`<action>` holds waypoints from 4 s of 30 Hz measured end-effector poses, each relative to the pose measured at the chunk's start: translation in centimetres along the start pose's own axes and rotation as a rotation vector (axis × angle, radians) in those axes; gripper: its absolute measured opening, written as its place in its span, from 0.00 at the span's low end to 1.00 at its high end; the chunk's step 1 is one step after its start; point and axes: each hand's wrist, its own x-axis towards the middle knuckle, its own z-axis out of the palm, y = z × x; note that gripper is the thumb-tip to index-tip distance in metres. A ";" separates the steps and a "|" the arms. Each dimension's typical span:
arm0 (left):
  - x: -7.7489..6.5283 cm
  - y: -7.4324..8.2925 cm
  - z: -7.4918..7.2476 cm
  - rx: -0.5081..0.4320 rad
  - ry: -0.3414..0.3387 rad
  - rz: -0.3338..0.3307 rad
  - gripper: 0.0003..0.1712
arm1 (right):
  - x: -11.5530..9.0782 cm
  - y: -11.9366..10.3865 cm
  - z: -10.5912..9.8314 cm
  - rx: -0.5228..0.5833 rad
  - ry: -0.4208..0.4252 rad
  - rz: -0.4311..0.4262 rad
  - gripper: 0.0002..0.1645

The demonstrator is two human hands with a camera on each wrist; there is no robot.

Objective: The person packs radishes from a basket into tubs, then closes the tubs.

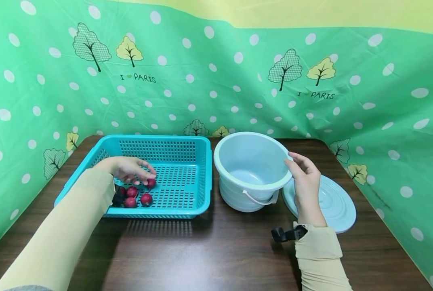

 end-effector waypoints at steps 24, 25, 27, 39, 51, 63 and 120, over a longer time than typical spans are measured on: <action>0.2 -0.4 0.7 0.074 0.026 -0.015 0.22 | 0.0 0.0 0.1 -0.009 0.001 -0.009 0.14; 0.2 -0.4 0.7 0.080 0.024 -0.006 0.22 | 0.0 0.0 0.1 -0.008 0.001 -0.011 0.14; 0.2 -0.3 0.7 0.085 0.017 0.014 0.22 | -0.1 0.0 0.1 -0.009 -0.001 -0.017 0.15; 0.1 0.2 0.2 0.094 0.057 0.131 0.24 | -0.3 -0.1 0.1 -0.011 -0.003 -0.024 0.15; -0.1 1.2 0.4 0.117 0.084 0.199 0.27 | 0.0 0.0 0.1 0.012 -0.005 -0.006 0.13; -0.9 2.6 1.3 0.131 0.095 0.259 0.24 | 0.0 0.1 0.1 0.015 -0.003 -0.007 0.12; -3.4 12.1 4.8 0.013 0.057 0.624 0.21 | 0.0 0.2 0.1 0.027 -0.006 -0.008 0.13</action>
